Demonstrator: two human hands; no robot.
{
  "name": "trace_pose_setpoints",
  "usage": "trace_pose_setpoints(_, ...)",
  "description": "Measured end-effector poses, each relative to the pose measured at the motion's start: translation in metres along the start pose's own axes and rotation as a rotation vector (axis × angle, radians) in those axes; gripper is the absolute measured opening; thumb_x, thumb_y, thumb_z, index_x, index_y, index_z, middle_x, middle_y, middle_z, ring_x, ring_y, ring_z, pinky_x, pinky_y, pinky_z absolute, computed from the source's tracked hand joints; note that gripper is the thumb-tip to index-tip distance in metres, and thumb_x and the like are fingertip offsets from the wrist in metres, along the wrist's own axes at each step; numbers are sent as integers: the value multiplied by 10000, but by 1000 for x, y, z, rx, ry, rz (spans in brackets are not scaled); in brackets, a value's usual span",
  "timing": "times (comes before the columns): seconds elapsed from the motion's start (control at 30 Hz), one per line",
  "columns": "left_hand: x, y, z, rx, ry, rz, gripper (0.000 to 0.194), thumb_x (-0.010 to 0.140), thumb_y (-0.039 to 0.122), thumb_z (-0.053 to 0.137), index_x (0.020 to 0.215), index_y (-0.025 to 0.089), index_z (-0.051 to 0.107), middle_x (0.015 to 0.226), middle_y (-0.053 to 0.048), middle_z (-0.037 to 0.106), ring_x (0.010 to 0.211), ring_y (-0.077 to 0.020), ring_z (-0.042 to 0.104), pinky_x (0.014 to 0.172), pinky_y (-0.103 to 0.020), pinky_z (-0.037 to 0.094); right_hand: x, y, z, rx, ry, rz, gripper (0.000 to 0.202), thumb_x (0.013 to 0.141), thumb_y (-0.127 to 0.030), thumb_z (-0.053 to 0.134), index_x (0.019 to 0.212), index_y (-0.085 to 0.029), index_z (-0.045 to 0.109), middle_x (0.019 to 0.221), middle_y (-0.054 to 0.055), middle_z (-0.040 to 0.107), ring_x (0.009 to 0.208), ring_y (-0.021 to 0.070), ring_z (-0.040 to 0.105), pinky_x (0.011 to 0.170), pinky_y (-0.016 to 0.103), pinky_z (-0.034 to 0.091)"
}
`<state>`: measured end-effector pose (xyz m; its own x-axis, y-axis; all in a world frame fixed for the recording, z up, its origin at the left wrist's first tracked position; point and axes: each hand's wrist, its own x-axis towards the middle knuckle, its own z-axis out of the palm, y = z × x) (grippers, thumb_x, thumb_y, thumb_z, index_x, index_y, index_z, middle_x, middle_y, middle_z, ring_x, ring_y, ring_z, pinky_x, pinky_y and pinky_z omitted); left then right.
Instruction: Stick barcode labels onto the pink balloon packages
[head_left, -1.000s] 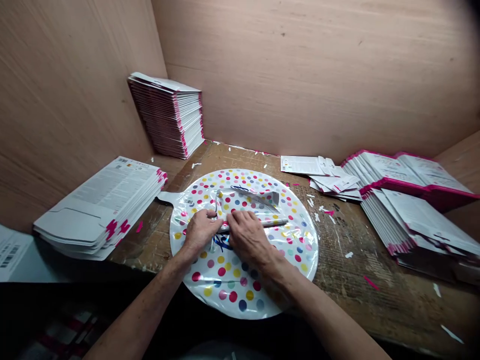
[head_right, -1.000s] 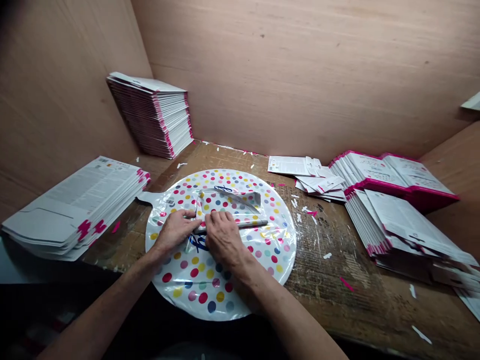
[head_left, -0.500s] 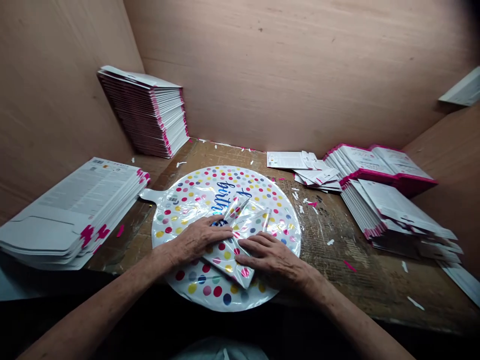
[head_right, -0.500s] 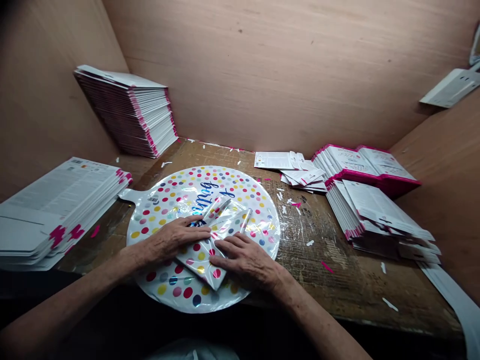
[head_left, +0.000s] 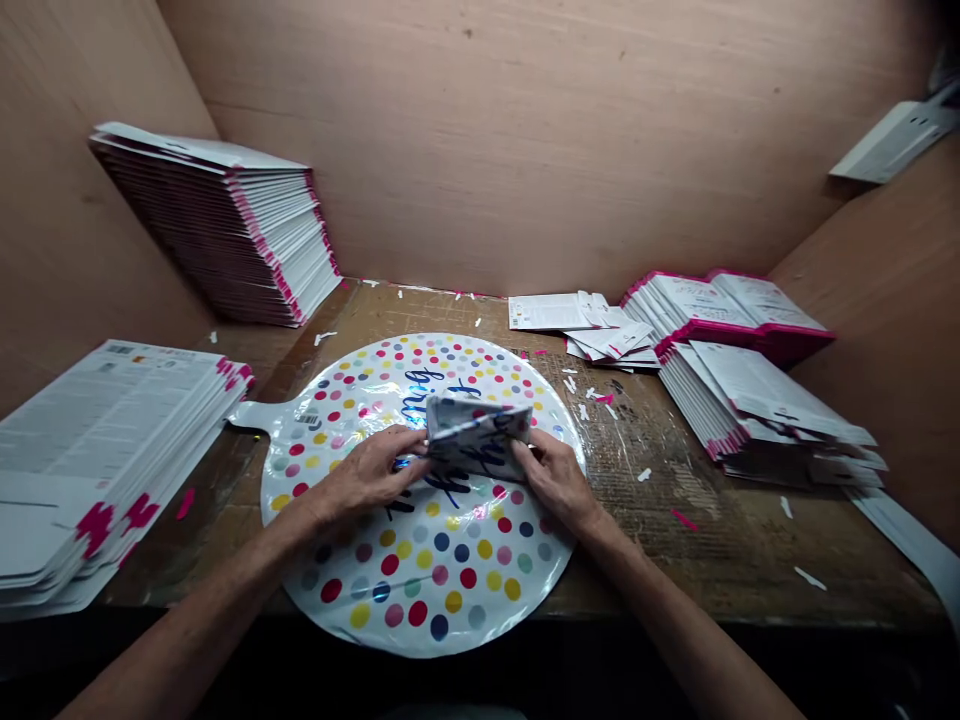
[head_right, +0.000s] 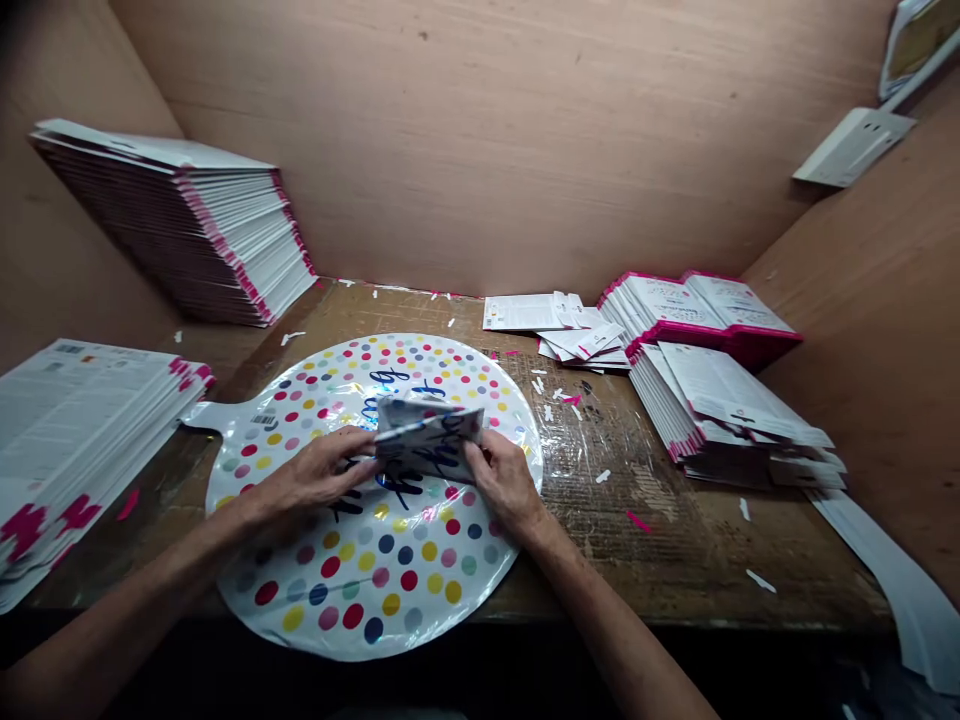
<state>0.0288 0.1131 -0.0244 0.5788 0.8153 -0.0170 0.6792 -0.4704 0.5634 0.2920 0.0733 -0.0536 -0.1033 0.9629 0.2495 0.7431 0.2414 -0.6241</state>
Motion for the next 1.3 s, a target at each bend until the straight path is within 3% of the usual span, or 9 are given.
trace_pose_setpoints(0.2, 35, 28, 28, 196, 174, -482, 332, 919, 396, 410, 903, 158, 642, 839, -131, 720, 824, -308, 683, 710, -377, 490, 24, -25, 3, -532, -88, 347, 245, 918, -379, 539, 878, -150, 616, 781, 76, 650, 724, 209, 619, 639, 287, 419)
trace_pose_setpoints(0.33, 43, 33, 41, 296, 218, -521, 324, 915, 359, 422, 1031, 122, 610, 859, -188, 727, 833, -358, 691, 703, -416, 489, 58, -43, 1, -688, -136, 198, 295, 870, -294, 626, 1087, -96, 599, 1080, 202, 604, 979, 289, 592, 766, 349, 444)
trace_pose_setpoints(0.5, 33, 29, 39, 305, 263, -460, 341, 930, 395, 398, 1047, 166, 622, 863, -155, 734, 875, -341, 690, 742, -412, 501, 101, -45, 6, -537, -413, -51, 230, 832, -342, 674, 954, -150, 638, 1063, 145, 627, 939, 250, 583, 751, 307, 426)
trace_pose_setpoints(0.67, 9, 27, 32, -70, 465, -437, 578, 823, 543, 570, 1236, 139, 556, 1175, -186, 672, 1097, -334, 619, 907, -431, 483, 74, -48, -6, -397, -448, -147, 147, 906, -282, 557, 1017, -195, 599, 911, 34, 671, 810, 171, 589, 672, 248, 389)
trace_pose_setpoints(0.8, -7, 36, 33, -724, 449, -350, 528, 809, 566, 575, 1113, 135, 613, 876, -107, 747, 769, -237, 702, 658, -319, 545, 39, -60, 1, -128, -381, -168, 280, 873, -320, 602, 1119, -191, 563, 970, 54, 661, 847, 183, 582, 693, 256, 395)
trace_pose_setpoints(0.93, -29, 42, 33, -619, 568, -380, 488, 790, 553, 605, 1043, 137, 625, 715, -52, 721, 620, -181, 669, 551, -249, 500, 23, -75, 22, 153, -443, -113, 383, 919, -516, 472, 759, -182, 570, 681, -7, 552, 634, 131, 490, 560, 231, 334)
trace_pose_setpoints(1.07, -71, 19, 7, -329, 664, -505, 416, 854, 540, 511, 936, 160, 660, 744, -65, 729, 664, -196, 683, 624, -274, 520, 9, -76, 26, 250, -426, -146, 440, 909, -522, 460, 622, -187, 467, 580, -32, 430, 562, 108, 382, 529, 238, 291)
trace_pose_setpoints(1.2, -122, -24, -44, 149, 820, -757, 367, 898, 401, 454, 1117, 143, 595, 1167, -195, 653, 1120, -333, 587, 939, -430, 437, -2, -47, 12, 318, -424, -2, 456, 870, -592, 489, 641, -199, 450, 573, -37, 403, 542, 110, 366, 493, 235, 294)
trace_pose_setpoints(1.3, -144, -52, -68, 394, 726, -892, 336, 881, 347, 502, 1027, 67, 616, 1185, -288, 594, 1229, -426, 475, 985, -535, 373, -8, -23, 5, 318, -429, 108, 497, 832, -654, 510, 640, -199, 458, 568, -37, 414, 523, 108, 376, 464, 228, 292)
